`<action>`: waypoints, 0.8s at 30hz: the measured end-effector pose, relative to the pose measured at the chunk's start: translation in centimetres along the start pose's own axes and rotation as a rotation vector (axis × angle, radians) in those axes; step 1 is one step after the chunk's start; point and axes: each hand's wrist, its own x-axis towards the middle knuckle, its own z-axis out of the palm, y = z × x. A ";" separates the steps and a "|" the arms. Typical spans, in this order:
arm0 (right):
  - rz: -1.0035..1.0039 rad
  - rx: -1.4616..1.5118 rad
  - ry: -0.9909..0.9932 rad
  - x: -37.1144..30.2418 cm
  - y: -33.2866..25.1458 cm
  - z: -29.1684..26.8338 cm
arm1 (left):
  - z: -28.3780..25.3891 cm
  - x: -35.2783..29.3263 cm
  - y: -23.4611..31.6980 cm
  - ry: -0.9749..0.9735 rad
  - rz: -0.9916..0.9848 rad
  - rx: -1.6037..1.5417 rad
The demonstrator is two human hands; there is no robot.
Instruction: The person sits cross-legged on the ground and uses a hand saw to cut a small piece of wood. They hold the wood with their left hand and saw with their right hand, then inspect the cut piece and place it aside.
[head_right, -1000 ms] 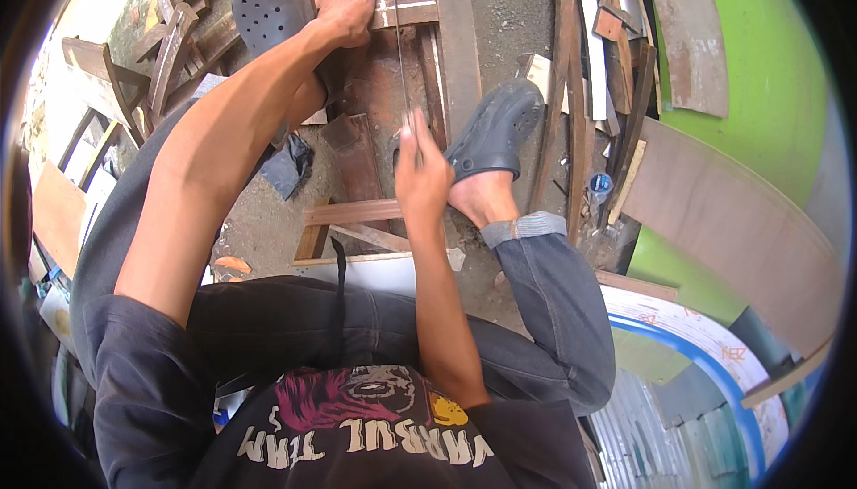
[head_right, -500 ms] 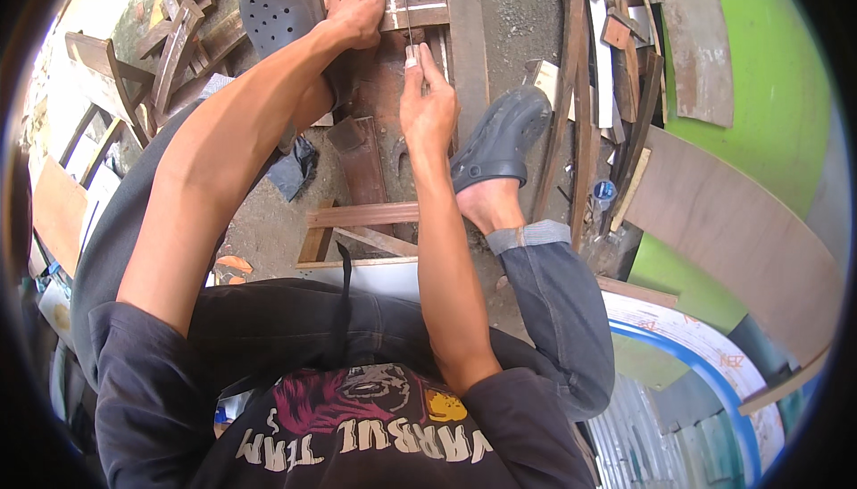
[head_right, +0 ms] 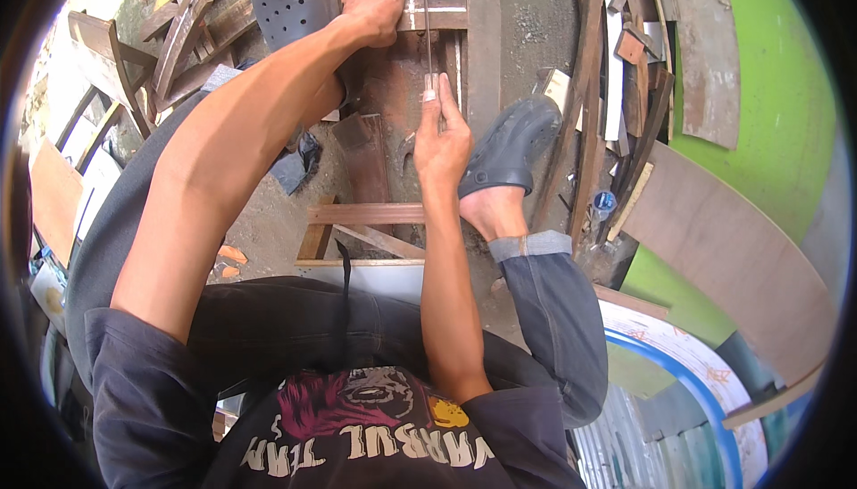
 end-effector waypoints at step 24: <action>-0.030 -0.015 -0.027 1.7 -0.2 0.0 | -0.3 0.1 -0.1 0.030 -0.009 -0.063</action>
